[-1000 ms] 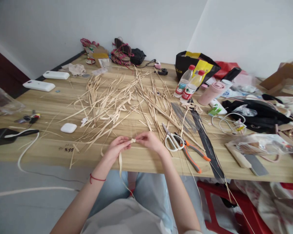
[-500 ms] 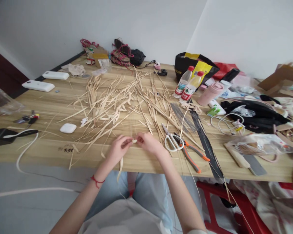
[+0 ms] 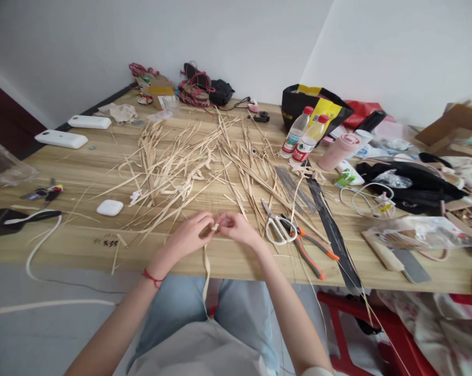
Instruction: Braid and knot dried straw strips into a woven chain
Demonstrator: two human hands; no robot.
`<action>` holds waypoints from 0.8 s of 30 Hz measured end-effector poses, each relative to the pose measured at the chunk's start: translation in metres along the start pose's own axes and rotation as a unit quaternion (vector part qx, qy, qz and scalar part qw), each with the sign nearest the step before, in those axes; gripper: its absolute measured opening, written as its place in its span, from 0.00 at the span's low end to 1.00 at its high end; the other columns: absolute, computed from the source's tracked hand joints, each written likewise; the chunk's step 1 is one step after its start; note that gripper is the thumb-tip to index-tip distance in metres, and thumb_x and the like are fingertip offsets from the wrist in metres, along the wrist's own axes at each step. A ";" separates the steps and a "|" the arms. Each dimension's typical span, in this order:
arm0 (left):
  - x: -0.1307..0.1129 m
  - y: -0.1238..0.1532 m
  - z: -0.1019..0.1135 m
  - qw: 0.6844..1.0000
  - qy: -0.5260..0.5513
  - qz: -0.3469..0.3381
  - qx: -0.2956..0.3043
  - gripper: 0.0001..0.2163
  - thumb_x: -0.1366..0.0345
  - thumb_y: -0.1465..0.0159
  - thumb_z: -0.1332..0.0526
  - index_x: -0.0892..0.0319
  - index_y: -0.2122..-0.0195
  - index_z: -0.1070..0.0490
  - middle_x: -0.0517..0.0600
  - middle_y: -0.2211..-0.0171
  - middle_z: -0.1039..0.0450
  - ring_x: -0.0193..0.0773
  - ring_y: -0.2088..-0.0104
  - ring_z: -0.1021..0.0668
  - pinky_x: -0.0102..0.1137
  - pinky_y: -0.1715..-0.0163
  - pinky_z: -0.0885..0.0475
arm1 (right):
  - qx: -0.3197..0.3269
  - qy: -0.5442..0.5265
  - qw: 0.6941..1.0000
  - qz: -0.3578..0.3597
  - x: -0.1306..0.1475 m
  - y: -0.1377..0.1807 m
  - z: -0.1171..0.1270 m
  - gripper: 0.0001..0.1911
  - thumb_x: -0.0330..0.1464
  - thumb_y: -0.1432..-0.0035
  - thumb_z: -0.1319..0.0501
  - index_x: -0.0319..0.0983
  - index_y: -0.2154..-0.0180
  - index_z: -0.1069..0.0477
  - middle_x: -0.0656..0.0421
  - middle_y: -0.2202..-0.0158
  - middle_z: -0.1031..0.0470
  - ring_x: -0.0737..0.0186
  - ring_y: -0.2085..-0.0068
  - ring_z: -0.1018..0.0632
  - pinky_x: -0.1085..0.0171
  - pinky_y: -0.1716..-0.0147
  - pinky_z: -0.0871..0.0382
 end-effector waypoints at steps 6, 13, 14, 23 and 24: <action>0.007 0.003 -0.005 1.000 0.017 -0.001 0.002 0.08 0.77 0.43 0.47 0.58 0.65 0.36 0.50 0.64 0.33 0.38 0.61 0.28 0.33 0.59 0.33 | -0.017 0.289 0.955 0.066 0.029 0.003 0.000 0.09 0.23 0.55 0.41 0.39 0.69 0.28 0.59 0.73 0.26 0.65 0.72 0.27 0.67 0.70 0.36; 0.006 0.005 -0.003 1.000 0.023 0.011 -0.008 0.09 0.77 0.44 0.47 0.57 0.65 0.36 0.51 0.62 0.33 0.40 0.60 0.28 0.33 0.58 0.33 | 0.029 0.224 0.974 0.026 0.024 -0.010 0.002 0.09 0.22 0.58 0.42 0.37 0.72 0.28 0.62 0.78 0.27 0.67 0.75 0.27 0.69 0.74 0.36; 0.006 0.005 -0.002 1.000 0.019 0.012 -0.009 0.09 0.77 0.44 0.47 0.57 0.65 0.36 0.50 0.63 0.33 0.39 0.60 0.28 0.33 0.58 0.33 | 0.024 0.192 0.981 0.017 0.020 -0.011 0.003 0.08 0.23 0.58 0.41 0.37 0.71 0.28 0.62 0.77 0.26 0.67 0.75 0.26 0.70 0.74 0.35; 0.003 0.006 0.003 0.999 -0.016 0.019 -0.028 0.09 0.75 0.43 0.47 0.58 0.63 0.36 0.50 0.63 0.32 0.38 0.63 0.27 0.31 0.62 0.32 | -0.001 0.008 1.000 -0.020 0.002 -0.005 0.002 0.08 0.27 0.54 0.42 0.35 0.67 0.31 0.60 0.73 0.26 0.66 0.72 0.24 0.68 0.71 0.31; 0.004 0.006 0.002 0.999 -0.024 0.018 -0.029 0.09 0.75 0.43 0.47 0.58 0.62 0.36 0.51 0.62 0.32 0.39 0.62 0.27 0.32 0.62 0.32 | -0.003 0.053 0.999 -0.002 0.008 -0.003 0.001 0.09 0.26 0.54 0.42 0.36 0.66 0.31 0.60 0.73 0.26 0.67 0.72 0.25 0.68 0.71 0.32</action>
Point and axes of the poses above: each hand's wrist, its own y-axis away from the middle knuckle, its own z-axis out of the back of the hand, x = y × z, the point moved 7 cm from there along -y, towards the middle knuckle
